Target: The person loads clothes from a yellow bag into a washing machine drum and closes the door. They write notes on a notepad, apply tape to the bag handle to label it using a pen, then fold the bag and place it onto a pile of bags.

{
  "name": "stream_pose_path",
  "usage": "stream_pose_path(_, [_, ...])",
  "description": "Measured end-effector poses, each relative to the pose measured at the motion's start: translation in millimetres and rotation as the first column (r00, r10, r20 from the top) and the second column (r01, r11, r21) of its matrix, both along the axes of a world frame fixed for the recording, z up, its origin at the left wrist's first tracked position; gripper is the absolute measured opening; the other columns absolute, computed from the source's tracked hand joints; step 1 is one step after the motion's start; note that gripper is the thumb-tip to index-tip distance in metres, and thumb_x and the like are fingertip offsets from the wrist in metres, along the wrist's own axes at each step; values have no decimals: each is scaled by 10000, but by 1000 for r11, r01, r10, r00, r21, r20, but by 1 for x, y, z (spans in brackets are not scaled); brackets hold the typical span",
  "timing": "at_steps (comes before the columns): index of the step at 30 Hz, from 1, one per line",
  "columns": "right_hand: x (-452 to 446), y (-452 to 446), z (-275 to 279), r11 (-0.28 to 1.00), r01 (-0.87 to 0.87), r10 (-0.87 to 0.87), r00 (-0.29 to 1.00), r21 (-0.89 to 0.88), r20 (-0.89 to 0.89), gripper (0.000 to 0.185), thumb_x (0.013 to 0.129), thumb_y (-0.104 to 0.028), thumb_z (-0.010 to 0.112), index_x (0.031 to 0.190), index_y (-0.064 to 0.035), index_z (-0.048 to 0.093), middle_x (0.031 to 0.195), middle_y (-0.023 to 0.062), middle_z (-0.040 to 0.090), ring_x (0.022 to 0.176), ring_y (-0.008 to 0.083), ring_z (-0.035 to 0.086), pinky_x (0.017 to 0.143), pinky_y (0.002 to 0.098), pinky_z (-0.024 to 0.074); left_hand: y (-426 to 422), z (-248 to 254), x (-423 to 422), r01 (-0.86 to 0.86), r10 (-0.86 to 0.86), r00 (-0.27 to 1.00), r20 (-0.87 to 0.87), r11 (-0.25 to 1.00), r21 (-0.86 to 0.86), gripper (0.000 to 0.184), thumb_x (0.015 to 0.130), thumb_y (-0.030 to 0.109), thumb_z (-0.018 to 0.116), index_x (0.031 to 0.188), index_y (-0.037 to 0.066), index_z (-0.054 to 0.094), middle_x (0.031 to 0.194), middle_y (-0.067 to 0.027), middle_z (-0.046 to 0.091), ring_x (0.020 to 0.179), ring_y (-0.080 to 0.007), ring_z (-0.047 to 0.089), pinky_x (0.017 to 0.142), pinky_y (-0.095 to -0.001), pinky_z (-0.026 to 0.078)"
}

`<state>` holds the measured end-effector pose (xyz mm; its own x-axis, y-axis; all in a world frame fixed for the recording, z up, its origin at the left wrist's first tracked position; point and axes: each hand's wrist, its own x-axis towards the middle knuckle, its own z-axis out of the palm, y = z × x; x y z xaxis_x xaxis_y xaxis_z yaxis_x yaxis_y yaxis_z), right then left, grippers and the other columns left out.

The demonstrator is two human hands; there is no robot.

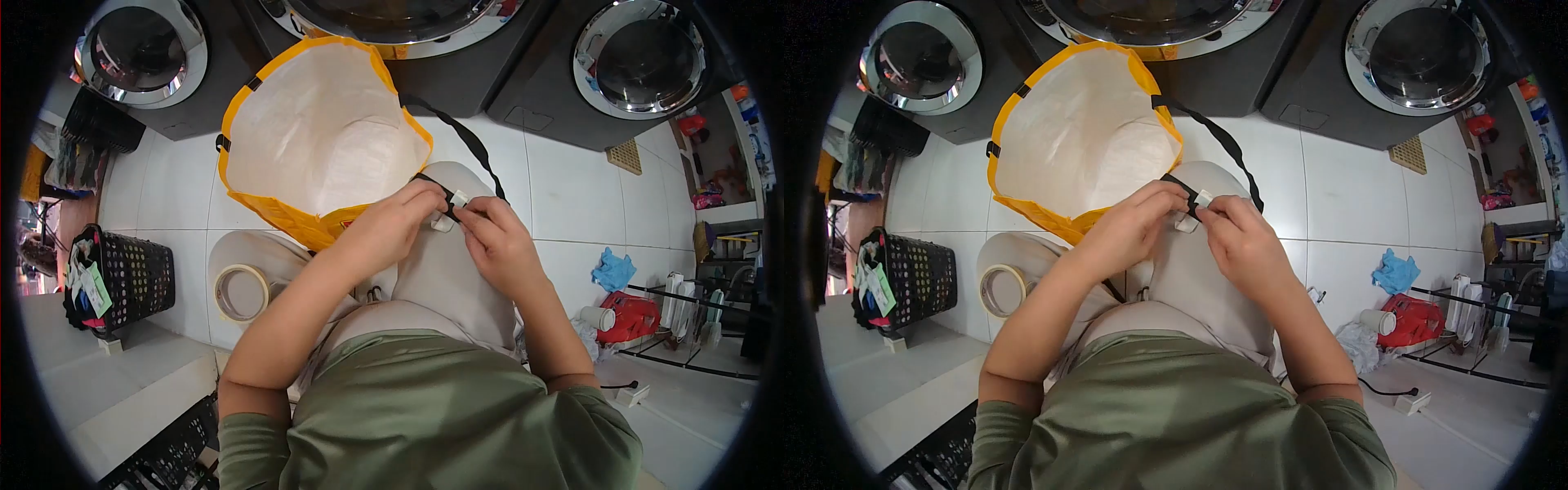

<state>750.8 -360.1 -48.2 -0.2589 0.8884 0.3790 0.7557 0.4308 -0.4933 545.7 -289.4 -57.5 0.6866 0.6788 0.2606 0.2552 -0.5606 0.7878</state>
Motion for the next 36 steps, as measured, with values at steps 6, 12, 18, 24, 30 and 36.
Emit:
stream_pose_path(6, [7,2,-2,995,45,-61,981,-89,-183,326,762,-16,756,1080,-22,687,1018,96,633,886,230,640,712,315,534,20,-2,2,104,-104,995,-7,992,74,184,826,20,688,1007,42,673,1133,-80,621,957,-252,642,817,-329,537])
stream_pose_path(12, [12,5,-4,989,86,-109,972,-118,-206,305,763,-27,764,1059,-25,689,995,98,637,863,230,647,699,303,543,23,-2,5,127,-122,992,44,982,-141,160,833,87,719,987,46,710,1157,-67,623,1000,-216,643,852,-320,536])
stream_pose_path(18, [15,4,-8,997,17,-9,994,80,-104,345,707,-94,813,1020,-33,682,998,90,636,857,248,634,691,325,532,24,-7,3,124,-113,992,60,963,-239,147,839,94,719,973,34,711,1201,-82,604,1079,-218,617,936,-332,511])
stream_pose_path(24, [7,4,-14,976,23,-22,1000,218,-5,376,655,-160,847,976,-49,687,975,83,636,833,254,621,676,350,512,21,-4,-5,194,-177,980,86,947,-254,270,840,16,668,1103,35,613,1313,-111,525,1180,-253,564,1006,-357,468])
stream_pose_path(30, [11,7,-13,988,43,-26,994,149,-111,288,702,-107,806,955,-52,678,932,72,631,820,253,618,688,348,513,21,2,-9,208,-212,977,-13,968,-143,349,808,-21,663,1135,32,555,1379,-121,453,1241,-286,517,1039,-357,438])
stream_pose_path(36, [12,9,-12,995,70,-57,985,76,-162,206,742,-59,770,925,-41,677,919,74,638,818,252,626,694,349,516,11,1,3,110,-110,992,-55,994,-2,309,792,56,753,1045,11,580,1379,-123,429,1157,-283,577,959,-358,497])
